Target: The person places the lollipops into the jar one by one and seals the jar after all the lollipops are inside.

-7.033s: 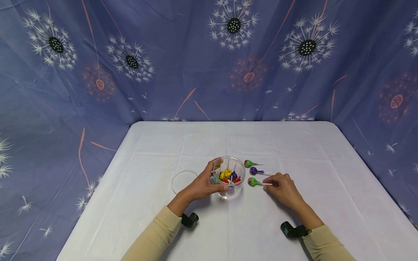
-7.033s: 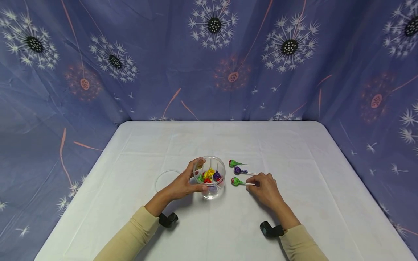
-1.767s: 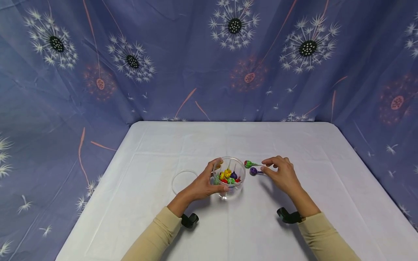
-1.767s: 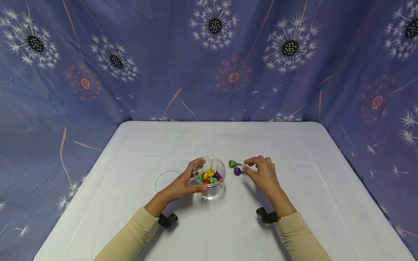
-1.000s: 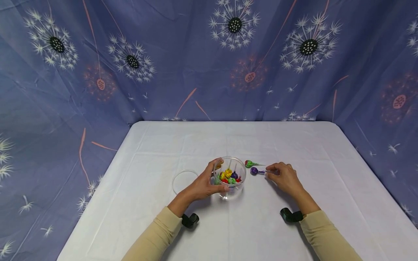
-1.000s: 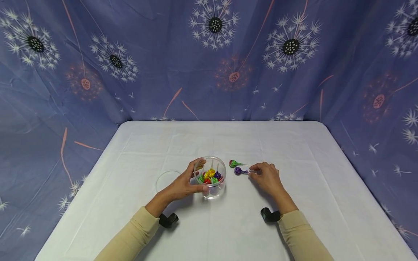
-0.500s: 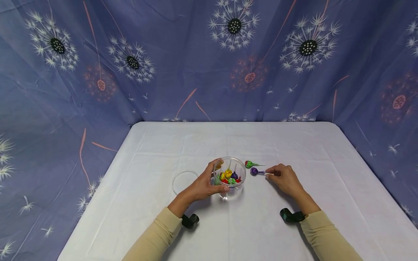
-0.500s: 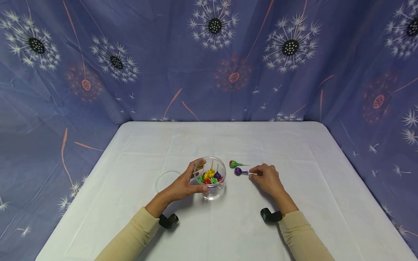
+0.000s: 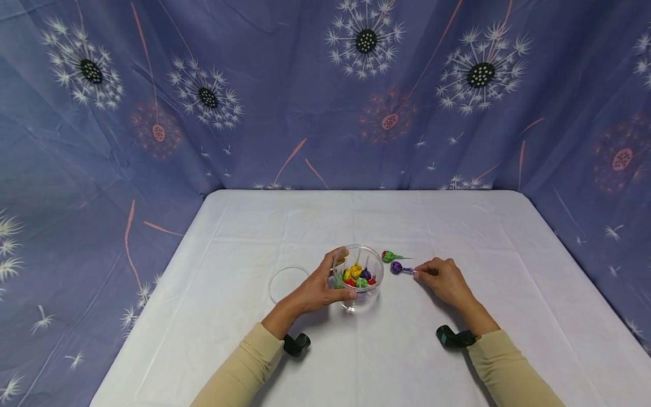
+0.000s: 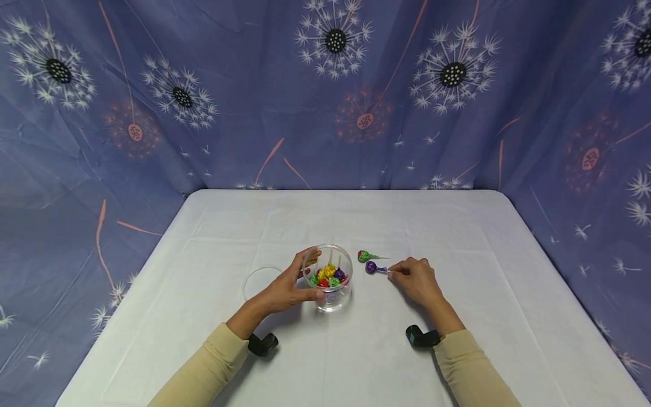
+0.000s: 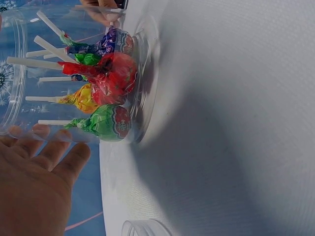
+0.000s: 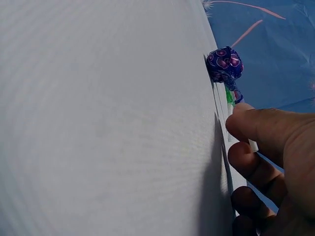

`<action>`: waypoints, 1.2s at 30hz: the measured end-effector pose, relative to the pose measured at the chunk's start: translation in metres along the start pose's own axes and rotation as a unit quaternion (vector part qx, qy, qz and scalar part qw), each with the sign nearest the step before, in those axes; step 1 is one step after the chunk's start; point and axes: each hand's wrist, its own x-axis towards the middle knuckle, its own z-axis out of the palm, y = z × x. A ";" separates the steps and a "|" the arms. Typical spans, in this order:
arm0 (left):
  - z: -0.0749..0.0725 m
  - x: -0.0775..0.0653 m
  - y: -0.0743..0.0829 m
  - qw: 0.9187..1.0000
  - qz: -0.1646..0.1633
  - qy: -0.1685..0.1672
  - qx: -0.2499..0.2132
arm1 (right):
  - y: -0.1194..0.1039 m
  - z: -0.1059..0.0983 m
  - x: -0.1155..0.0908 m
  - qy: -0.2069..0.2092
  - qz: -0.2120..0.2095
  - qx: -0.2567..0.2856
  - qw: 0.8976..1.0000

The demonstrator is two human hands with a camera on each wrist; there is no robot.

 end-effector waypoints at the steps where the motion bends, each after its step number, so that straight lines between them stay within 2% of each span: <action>1: 0.000 0.000 0.000 1.000 0.000 -0.001 0.000 | 0.000 0.000 0.000 0.003 -0.001 -0.001 1.000; 9: 0.000 0.001 0.000 1.000 -0.002 -0.002 0.002 | -0.006 -0.005 -0.003 0.022 -0.001 -0.003 1.000; 16: 0.000 0.000 0.001 1.000 -0.001 -0.002 0.003 | -0.020 -0.014 -0.004 0.053 -0.017 0.003 0.998; 23: -0.001 0.000 0.000 1.000 0.004 -0.002 0.004 | -0.043 -0.027 -0.005 0.081 -0.041 0.047 0.995; 36: -0.001 -0.001 0.002 1.000 -0.003 -0.001 0.006 | -0.093 -0.041 -0.008 0.079 -0.070 0.129 0.986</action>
